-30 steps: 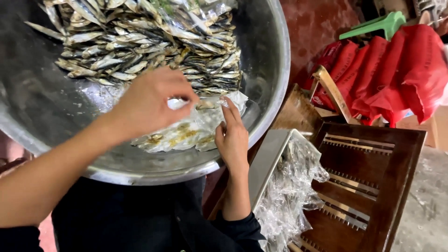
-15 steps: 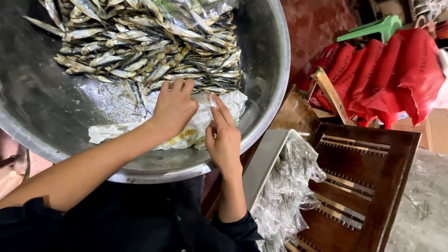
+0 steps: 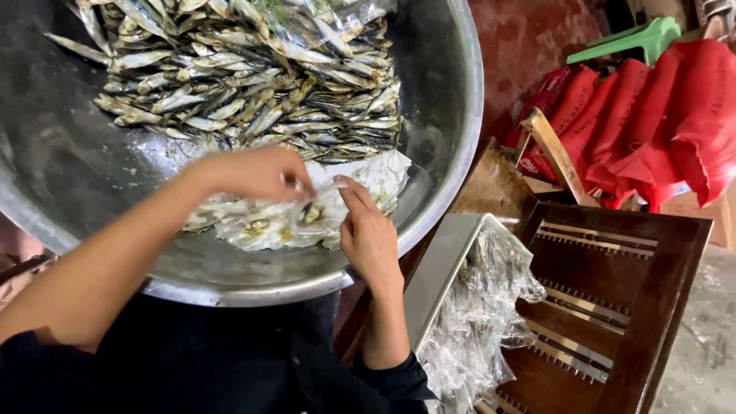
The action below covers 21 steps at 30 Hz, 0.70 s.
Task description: The person sorts through a large basin of small dried fish, selecting them and placing them into small plastic bags.
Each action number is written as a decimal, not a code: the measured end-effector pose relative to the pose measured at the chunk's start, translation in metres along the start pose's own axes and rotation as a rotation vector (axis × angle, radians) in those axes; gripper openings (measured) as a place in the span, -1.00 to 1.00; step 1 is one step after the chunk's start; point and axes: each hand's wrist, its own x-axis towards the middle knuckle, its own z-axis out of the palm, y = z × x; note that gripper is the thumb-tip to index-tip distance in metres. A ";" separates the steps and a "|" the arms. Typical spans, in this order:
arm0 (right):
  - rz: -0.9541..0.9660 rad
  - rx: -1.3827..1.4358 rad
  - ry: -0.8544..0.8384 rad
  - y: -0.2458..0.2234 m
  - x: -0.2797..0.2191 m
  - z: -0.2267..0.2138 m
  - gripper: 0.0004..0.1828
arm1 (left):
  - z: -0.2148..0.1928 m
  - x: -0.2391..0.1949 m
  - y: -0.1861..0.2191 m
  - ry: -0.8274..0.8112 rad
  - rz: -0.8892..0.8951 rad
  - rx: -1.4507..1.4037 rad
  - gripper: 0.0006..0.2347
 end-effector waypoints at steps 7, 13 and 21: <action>-0.027 0.041 0.129 -0.009 -0.005 -0.006 -0.59 | -0.009 0.081 -0.146 0.648 -0.201 0.248 -0.92; 0.003 0.038 0.149 -0.005 -0.005 -0.006 -0.63 | 0.026 0.117 -0.190 0.547 -0.410 0.734 -0.98; -0.027 0.086 0.163 -0.008 -0.003 -0.004 -0.62 | -0.011 0.060 -0.119 0.599 -0.421 0.511 -0.87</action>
